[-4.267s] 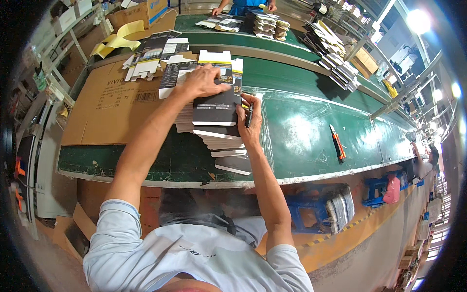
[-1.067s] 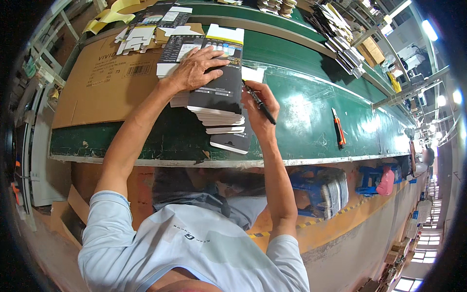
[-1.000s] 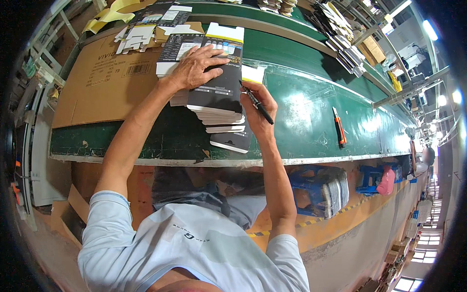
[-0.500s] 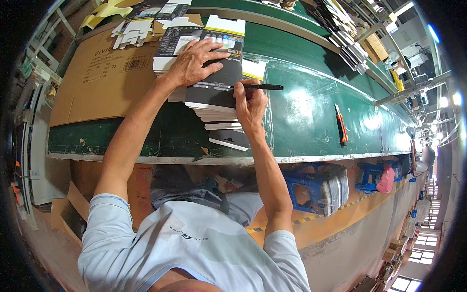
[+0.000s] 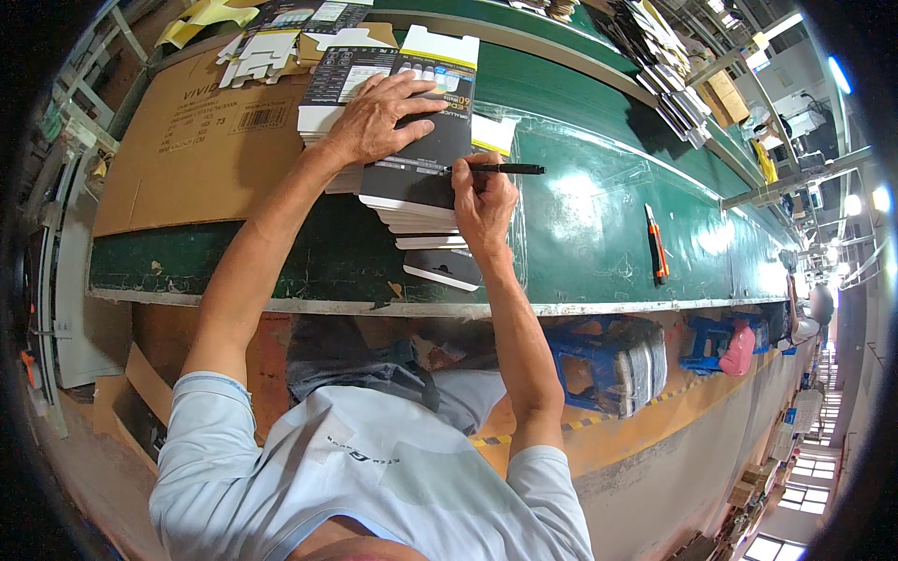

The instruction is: Marking and sorting cardboard light bulb packaging boxes at a factory assembly line workstation.

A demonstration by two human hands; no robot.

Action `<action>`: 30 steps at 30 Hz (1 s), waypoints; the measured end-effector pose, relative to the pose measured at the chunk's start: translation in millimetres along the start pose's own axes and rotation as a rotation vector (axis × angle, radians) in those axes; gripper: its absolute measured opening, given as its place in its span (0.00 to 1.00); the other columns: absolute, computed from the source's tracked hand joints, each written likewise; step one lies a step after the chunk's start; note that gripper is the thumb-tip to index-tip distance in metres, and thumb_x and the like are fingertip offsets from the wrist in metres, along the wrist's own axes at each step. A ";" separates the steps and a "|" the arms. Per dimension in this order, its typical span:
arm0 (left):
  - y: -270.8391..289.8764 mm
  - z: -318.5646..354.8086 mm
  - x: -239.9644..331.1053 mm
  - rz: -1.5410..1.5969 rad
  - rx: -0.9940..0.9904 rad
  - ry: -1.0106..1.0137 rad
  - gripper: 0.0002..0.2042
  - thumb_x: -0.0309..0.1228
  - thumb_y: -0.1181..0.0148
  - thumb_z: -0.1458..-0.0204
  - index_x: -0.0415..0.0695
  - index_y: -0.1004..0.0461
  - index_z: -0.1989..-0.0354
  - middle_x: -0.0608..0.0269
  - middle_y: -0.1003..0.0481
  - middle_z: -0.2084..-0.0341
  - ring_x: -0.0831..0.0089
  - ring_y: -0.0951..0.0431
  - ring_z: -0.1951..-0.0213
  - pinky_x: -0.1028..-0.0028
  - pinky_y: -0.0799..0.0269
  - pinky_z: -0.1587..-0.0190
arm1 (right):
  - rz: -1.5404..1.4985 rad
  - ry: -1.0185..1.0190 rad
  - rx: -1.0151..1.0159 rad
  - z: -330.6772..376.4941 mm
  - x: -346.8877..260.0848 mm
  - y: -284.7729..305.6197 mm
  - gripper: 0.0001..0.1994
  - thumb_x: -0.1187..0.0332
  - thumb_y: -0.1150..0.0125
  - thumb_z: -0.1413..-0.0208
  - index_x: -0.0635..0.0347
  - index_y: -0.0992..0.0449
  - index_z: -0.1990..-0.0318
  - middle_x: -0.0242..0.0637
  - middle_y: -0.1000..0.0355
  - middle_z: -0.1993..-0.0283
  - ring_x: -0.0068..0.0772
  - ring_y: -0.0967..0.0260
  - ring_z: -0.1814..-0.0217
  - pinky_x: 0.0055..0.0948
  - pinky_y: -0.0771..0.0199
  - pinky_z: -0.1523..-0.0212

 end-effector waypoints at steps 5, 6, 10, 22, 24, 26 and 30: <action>-4.0 0.2 -1.2 -0.001 0.016 -0.001 0.19 0.47 0.45 0.40 0.64 0.23 0.41 0.69 0.32 0.34 0.62 0.41 0.29 0.52 0.55 0.25 | 0.014 0.010 -0.010 0.9 0.4 1.7 0.09 0.68 0.40 0.38 0.65 0.25 0.65 0.33 0.28 0.80 0.19 0.32 0.77 0.25 0.31 0.74; -3.4 0.1 -1.1 -0.008 0.019 0.001 0.19 0.48 0.44 0.40 0.64 0.22 0.42 0.69 0.32 0.34 0.62 0.41 0.29 0.52 0.55 0.25 | 0.033 0.008 -0.010 0.6 -1.4 1.7 0.09 0.67 0.40 0.38 0.65 0.25 0.65 0.34 0.28 0.80 0.20 0.32 0.76 0.25 0.31 0.74; -2.8 0.4 -1.7 -0.007 0.028 0.004 0.18 0.48 0.44 0.40 0.65 0.22 0.42 0.70 0.32 0.34 0.62 0.41 0.29 0.52 0.55 0.25 | 0.027 0.016 0.008 -0.1 -0.2 -0.3 0.10 0.67 0.40 0.37 0.65 0.25 0.65 0.34 0.28 0.80 0.20 0.31 0.76 0.26 0.30 0.73; -3.5 0.7 -1.1 -0.017 0.035 0.002 0.18 0.47 0.44 0.40 0.65 0.22 0.42 0.70 0.32 0.34 0.63 0.40 0.29 0.52 0.55 0.25 | -0.059 -0.005 -0.059 3.3 0.9 4.8 0.08 0.68 0.39 0.38 0.64 0.26 0.65 0.32 0.28 0.79 0.19 0.31 0.76 0.23 0.31 0.73; -4.2 0.9 -1.0 -0.019 0.038 0.003 0.18 0.47 0.43 0.40 0.65 0.22 0.42 0.70 0.32 0.34 0.63 0.40 0.29 0.52 0.54 0.25 | -0.070 0.020 -0.080 3.2 1.5 4.6 0.08 0.68 0.39 0.38 0.64 0.26 0.65 0.31 0.28 0.79 0.18 0.32 0.76 0.23 0.31 0.73; -4.7 1.0 -1.6 -0.023 0.041 0.005 0.18 0.47 0.43 0.40 0.65 0.22 0.42 0.70 0.31 0.34 0.63 0.40 0.29 0.52 0.54 0.25 | -0.066 0.024 -0.086 3.1 0.7 4.4 0.08 0.68 0.39 0.38 0.64 0.27 0.65 0.31 0.28 0.79 0.18 0.33 0.76 0.23 0.31 0.73; -5.2 1.1 -2.3 -0.023 0.052 -0.004 0.18 0.47 0.43 0.41 0.64 0.22 0.42 0.71 0.32 0.34 0.62 0.40 0.29 0.52 0.54 0.25 | -0.060 0.028 -0.083 2.5 -3.5 3.3 0.09 0.67 0.39 0.37 0.64 0.27 0.65 0.30 0.28 0.78 0.17 0.34 0.76 0.22 0.32 0.73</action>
Point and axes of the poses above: each hand's wrist, its own z-axis away from the middle knuckle, its own y-axis out of the back of the hand, x = y × z, the point moved 1 cm from there along -z, towards the middle knuckle
